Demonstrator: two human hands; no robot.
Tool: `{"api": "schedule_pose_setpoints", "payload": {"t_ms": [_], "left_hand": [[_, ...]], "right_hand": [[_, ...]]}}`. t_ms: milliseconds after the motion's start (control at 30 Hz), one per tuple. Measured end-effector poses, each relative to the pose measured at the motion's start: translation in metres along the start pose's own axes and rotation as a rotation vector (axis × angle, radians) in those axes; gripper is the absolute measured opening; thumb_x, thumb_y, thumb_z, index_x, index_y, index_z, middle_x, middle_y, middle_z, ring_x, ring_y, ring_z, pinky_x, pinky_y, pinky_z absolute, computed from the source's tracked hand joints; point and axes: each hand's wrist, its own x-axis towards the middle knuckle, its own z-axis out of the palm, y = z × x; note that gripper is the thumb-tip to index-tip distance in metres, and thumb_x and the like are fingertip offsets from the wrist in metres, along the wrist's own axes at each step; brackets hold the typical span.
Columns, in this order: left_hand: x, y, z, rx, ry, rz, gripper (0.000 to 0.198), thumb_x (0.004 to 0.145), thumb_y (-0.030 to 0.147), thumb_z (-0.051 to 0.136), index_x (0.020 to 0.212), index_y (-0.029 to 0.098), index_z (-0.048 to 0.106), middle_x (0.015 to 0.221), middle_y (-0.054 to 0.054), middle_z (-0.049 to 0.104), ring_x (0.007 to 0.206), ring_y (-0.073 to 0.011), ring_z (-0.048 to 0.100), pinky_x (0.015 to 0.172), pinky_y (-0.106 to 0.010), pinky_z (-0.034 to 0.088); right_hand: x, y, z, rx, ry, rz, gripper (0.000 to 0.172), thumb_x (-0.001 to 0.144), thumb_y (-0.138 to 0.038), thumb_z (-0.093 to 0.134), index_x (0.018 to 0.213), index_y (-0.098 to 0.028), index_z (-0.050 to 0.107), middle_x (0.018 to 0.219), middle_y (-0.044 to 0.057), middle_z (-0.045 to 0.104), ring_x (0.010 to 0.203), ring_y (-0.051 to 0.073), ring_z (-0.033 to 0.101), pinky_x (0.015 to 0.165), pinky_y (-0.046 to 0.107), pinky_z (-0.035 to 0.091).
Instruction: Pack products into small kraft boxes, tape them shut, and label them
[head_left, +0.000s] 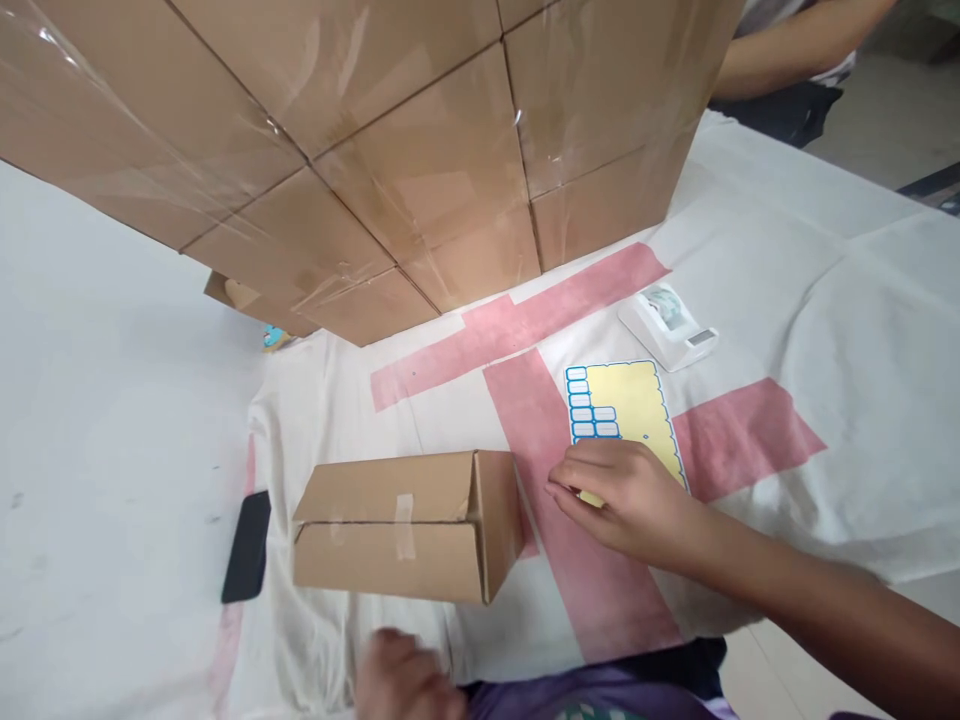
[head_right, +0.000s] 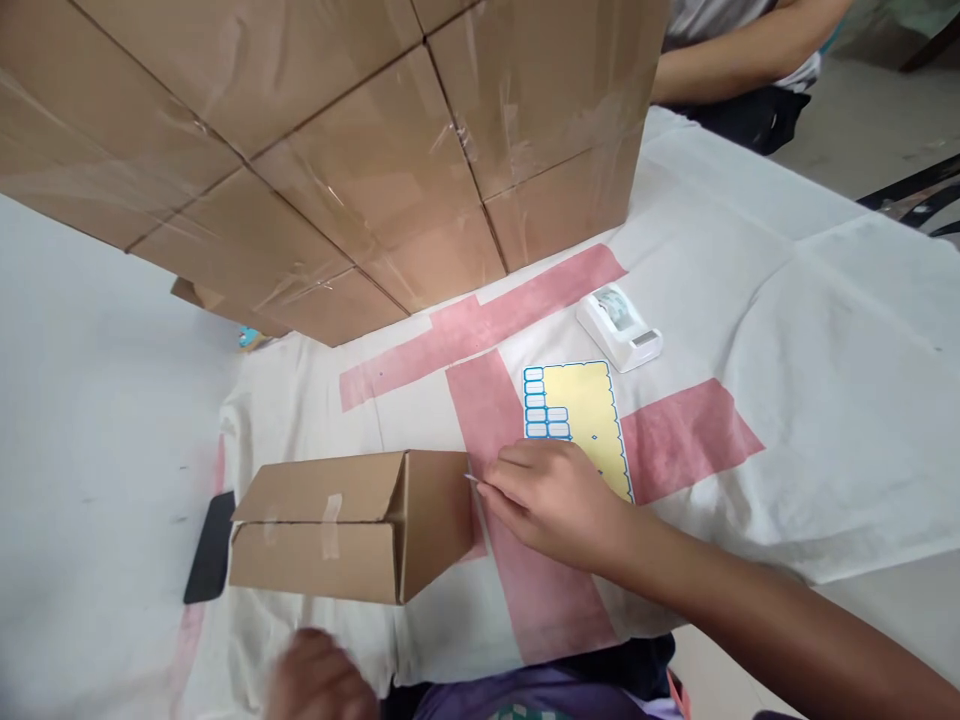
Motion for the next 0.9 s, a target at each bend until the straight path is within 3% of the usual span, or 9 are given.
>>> {"api": "schedule_pose_setpoints", "payload": {"t_ms": [33,67,100,167,233,333,433,633,900], "left_hand": [[-0.011,-0.020,-0.016,0.165,0.098,-0.038,0.022,0.075,0.019,0.076,0.071,0.021,0.055,0.061,0.004,0.053,0.053,-0.0107,0.050,0.056,-0.025,0.042],[-0.022,-0.040,-0.029,0.324,0.287,-0.101,0.029,0.066,0.026,0.084,0.081,0.021,0.060,0.076,0.001,0.059,0.067,-0.0149,0.058,0.066,-0.030,0.049],[-0.031,-0.058,-0.037,0.445,0.481,-0.152,0.050,0.058,0.038,0.089,0.097,0.019,0.063,0.097,-0.006,0.063,0.087,-0.0219,0.062,0.078,-0.037,0.053],[-0.043,-0.087,-0.042,0.411,0.457,-0.399,0.093,0.051,0.048,0.092,0.130,0.018,0.054,0.139,-0.017,0.050,0.126,-0.0349,0.053,0.102,-0.052,0.048],[-0.049,-0.100,-0.033,0.156,0.363,-0.656,0.108,0.054,0.051,0.091,0.145,0.021,0.041,0.156,-0.019,0.035,0.143,-0.0389,0.040,0.114,-0.058,0.039],[-0.051,-0.095,-0.008,-0.137,0.444,-0.895,0.109,0.056,0.046,0.091,0.148,0.025,0.038,0.158,-0.017,0.037,0.148,-0.0401,0.035,0.121,-0.059,0.031],[-0.049,-0.079,0.010,-0.161,0.572,-0.970,0.111,0.053,0.041,0.092,0.148,0.024,0.038,0.158,-0.017,0.038,0.149,-0.0411,0.034,0.121,-0.061,0.029],[-0.042,-0.069,0.015,-0.141,0.621,-0.956,0.116,0.046,0.035,0.095,0.147,0.022,0.041,0.158,-0.018,0.039,0.148,-0.0423,0.034,0.121,-0.062,0.029],[-0.038,-0.062,0.020,-0.116,0.645,-0.923,0.110,0.051,0.037,0.093,0.147,0.019,0.043,0.158,-0.020,0.040,0.147,-0.0435,0.036,0.120,-0.066,0.027]], "right_hand": [[0.000,0.000,0.006,-0.030,0.003,-0.004,0.034,0.102,-0.021,0.050,0.071,-0.016,0.065,0.064,0.000,0.060,0.063,0.013,0.054,0.061,0.028,0.034],[0.000,0.000,0.012,-0.059,0.003,-0.012,0.036,0.102,-0.022,0.050,0.071,-0.017,0.066,0.064,0.000,0.060,0.062,0.013,0.055,0.061,0.029,0.035],[0.000,-0.002,0.018,-0.087,0.000,-0.022,0.037,0.103,-0.023,0.049,0.071,-0.017,0.066,0.063,0.001,0.060,0.062,0.013,0.055,0.061,0.029,0.034],[-0.001,-0.005,0.027,-0.137,-0.030,-0.032,0.037,0.103,-0.023,0.048,0.071,-0.017,0.066,0.063,0.001,0.062,0.060,0.014,0.055,0.060,0.030,0.033],[-0.001,-0.009,0.034,-0.167,-0.098,-0.009,0.033,0.101,-0.019,0.049,0.073,-0.017,0.066,0.065,0.001,0.064,0.060,0.015,0.056,0.060,0.031,0.032],[0.000,-0.015,0.037,-0.200,-0.230,0.086,0.023,0.096,-0.011,0.051,0.079,-0.017,0.066,0.067,0.002,0.068,0.060,0.016,0.058,0.058,0.031,0.031],[0.002,-0.018,0.037,-0.230,-0.314,0.179,0.019,0.093,-0.006,0.051,0.085,-0.016,0.065,0.070,0.003,0.069,0.060,0.017,0.060,0.056,0.031,0.031],[0.006,-0.022,0.035,-0.282,-0.327,0.197,0.017,0.088,-0.002,0.053,0.088,-0.016,0.063,0.072,0.004,0.069,0.061,0.019,0.062,0.055,0.033,0.032],[0.016,-0.036,0.022,-0.295,-0.528,0.231,0.026,0.075,0.005,0.056,0.091,-0.013,0.067,0.081,0.009,0.072,0.069,0.024,0.067,0.062,0.037,0.046]]}}
